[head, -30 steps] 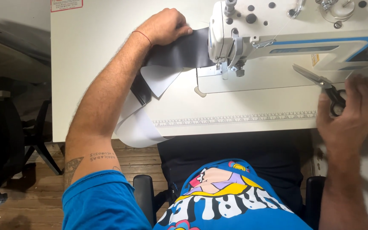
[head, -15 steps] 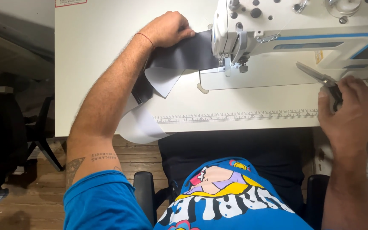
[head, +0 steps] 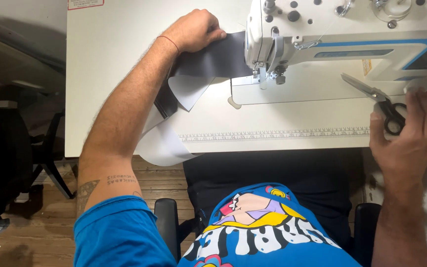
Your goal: Preparing and sewing leather strips using scissors and an industrial sewing machine
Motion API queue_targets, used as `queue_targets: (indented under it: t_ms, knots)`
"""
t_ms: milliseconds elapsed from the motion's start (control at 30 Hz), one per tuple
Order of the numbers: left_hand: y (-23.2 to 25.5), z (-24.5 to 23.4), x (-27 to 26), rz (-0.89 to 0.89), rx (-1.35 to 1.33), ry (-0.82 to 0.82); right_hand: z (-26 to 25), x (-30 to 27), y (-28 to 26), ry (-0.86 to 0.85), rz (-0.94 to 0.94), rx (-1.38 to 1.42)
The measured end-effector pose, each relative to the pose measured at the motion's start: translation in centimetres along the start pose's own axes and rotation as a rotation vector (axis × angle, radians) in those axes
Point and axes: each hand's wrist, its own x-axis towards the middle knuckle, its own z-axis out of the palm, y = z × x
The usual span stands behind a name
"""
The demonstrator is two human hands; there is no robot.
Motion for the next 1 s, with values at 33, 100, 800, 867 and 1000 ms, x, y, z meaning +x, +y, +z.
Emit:
queue_targets:
  t_ms: [33,100,800,867,1000]
  knots:
    - [0.0,-0.1,0.1,-0.003,0.006,0.007,0.0,0.1,0.0,0.006,-0.005,0.010]
    - [-0.2,-0.1,0.3,0.007,0.011,0.017,0.1,0.1,0.2,0.011,-0.010,0.014]
    - [-0.5,0.9,-0.1,0.035,-0.001,0.018,1.7,-1.2,2.9,-0.040,-0.024,-0.077]
    - [-0.7,1.0,-0.2,0.029,0.001,0.016,0.7,-0.7,2.1,0.003,-0.077,-0.029]
    - [-0.9,1.4,-0.1,0.000,0.017,0.046,-0.1,-2.1,2.9,0.031,-0.012,0.061]
